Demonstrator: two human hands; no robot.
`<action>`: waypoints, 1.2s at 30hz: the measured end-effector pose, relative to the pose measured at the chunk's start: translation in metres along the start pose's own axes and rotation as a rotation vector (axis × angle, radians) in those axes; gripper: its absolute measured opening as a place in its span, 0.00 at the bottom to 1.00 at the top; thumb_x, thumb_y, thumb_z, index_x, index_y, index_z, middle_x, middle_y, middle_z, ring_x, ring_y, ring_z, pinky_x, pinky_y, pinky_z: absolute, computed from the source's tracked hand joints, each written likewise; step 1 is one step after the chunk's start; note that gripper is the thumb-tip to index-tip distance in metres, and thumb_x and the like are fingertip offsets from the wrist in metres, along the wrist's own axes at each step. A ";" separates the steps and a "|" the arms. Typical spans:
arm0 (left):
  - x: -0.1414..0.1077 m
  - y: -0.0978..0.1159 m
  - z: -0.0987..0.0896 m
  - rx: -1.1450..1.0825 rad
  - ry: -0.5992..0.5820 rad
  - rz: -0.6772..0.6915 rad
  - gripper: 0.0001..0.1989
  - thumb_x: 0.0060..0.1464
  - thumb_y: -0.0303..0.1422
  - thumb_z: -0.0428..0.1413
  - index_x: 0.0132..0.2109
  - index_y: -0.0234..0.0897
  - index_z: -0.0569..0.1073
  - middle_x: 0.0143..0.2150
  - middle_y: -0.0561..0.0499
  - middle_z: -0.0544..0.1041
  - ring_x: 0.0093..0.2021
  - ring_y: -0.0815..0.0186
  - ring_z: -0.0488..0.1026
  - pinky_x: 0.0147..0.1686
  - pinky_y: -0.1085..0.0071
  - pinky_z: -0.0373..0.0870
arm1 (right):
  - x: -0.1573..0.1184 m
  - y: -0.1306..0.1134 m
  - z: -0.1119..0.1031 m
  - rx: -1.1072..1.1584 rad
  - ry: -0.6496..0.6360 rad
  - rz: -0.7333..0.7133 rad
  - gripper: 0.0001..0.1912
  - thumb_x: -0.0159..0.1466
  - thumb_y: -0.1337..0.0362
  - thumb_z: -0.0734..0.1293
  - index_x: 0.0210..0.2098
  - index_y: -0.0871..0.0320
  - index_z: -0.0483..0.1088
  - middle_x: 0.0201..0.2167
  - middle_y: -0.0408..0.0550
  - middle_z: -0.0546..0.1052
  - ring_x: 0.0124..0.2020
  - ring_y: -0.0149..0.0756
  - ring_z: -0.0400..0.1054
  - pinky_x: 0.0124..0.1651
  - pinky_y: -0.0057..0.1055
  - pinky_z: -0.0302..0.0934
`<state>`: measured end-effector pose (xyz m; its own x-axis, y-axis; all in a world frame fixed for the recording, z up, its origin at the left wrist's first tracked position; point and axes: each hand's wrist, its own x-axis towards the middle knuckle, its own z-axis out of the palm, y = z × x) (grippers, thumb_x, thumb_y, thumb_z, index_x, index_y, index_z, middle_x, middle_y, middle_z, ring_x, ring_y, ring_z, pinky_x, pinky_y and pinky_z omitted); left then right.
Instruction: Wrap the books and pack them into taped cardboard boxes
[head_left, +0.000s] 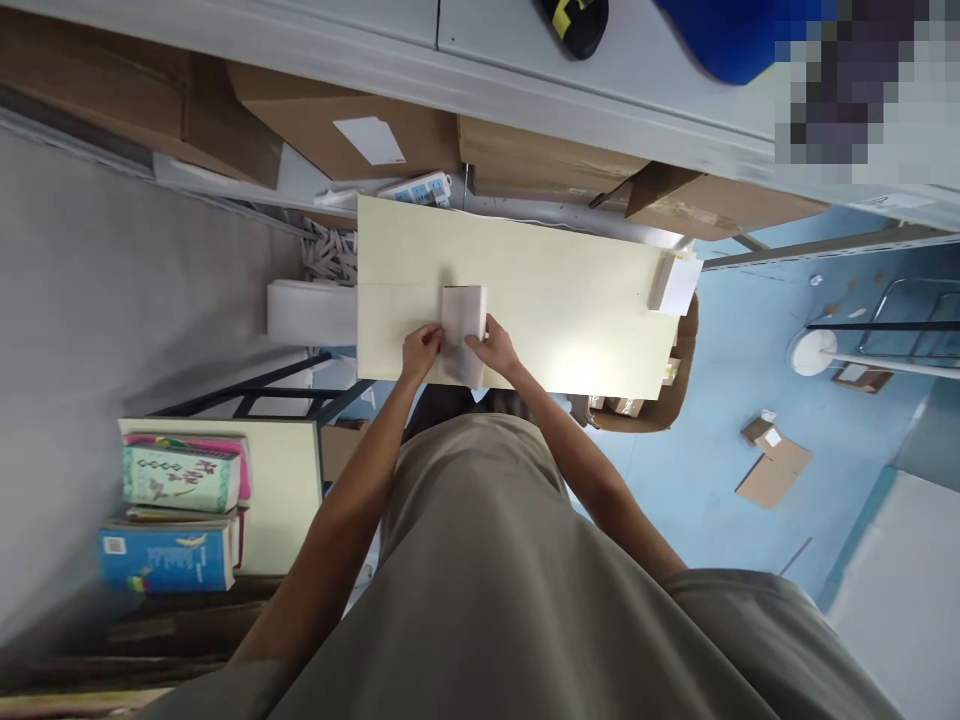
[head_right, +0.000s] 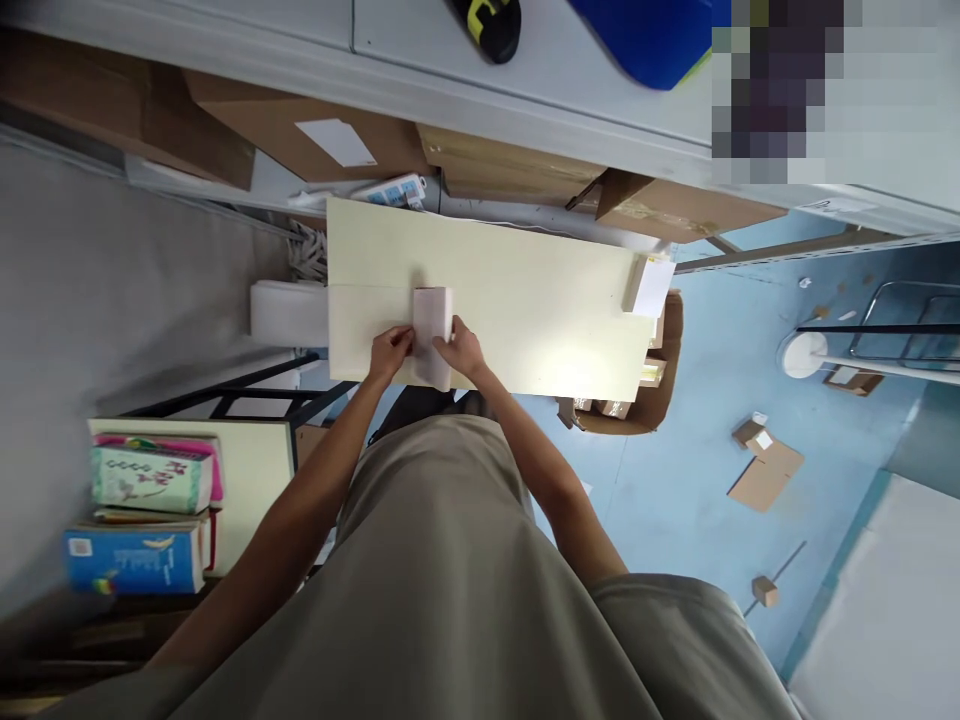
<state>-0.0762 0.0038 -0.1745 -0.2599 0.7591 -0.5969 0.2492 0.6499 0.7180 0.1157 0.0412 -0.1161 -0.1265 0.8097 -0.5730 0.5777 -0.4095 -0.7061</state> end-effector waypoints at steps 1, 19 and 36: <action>0.002 0.000 -0.007 -0.025 0.027 0.003 0.18 0.60 0.45 0.59 0.49 0.37 0.82 0.40 0.45 0.84 0.39 0.59 0.81 0.44 0.63 0.79 | 0.000 -0.014 0.007 -0.033 -0.015 -0.027 0.10 0.64 0.59 0.69 0.42 0.49 0.64 0.38 0.46 0.80 0.40 0.48 0.75 0.47 0.42 0.72; -0.070 0.165 0.072 0.161 0.029 0.502 0.06 0.69 0.36 0.58 0.49 0.41 0.76 0.45 0.47 0.82 0.41 0.63 0.80 0.45 0.68 0.76 | -0.049 -0.016 -0.203 0.514 0.078 -0.283 0.24 0.59 0.50 0.76 0.49 0.56 0.74 0.44 0.49 0.82 0.43 0.44 0.76 0.46 0.41 0.75; -0.062 0.121 0.207 0.040 -0.442 0.058 0.30 0.49 0.32 0.70 0.60 0.34 0.77 0.66 0.33 0.78 0.64 0.43 0.79 0.57 0.54 0.80 | -0.055 0.111 -0.228 -0.080 0.359 0.180 0.13 0.74 0.59 0.71 0.54 0.58 0.77 0.54 0.57 0.81 0.51 0.42 0.78 0.54 0.41 0.76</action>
<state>0.1628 0.0436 -0.1247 0.1771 0.7317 -0.6582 0.2901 0.6003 0.7454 0.3707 0.0471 -0.0685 0.2640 0.8293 -0.4925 0.6277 -0.5354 -0.5651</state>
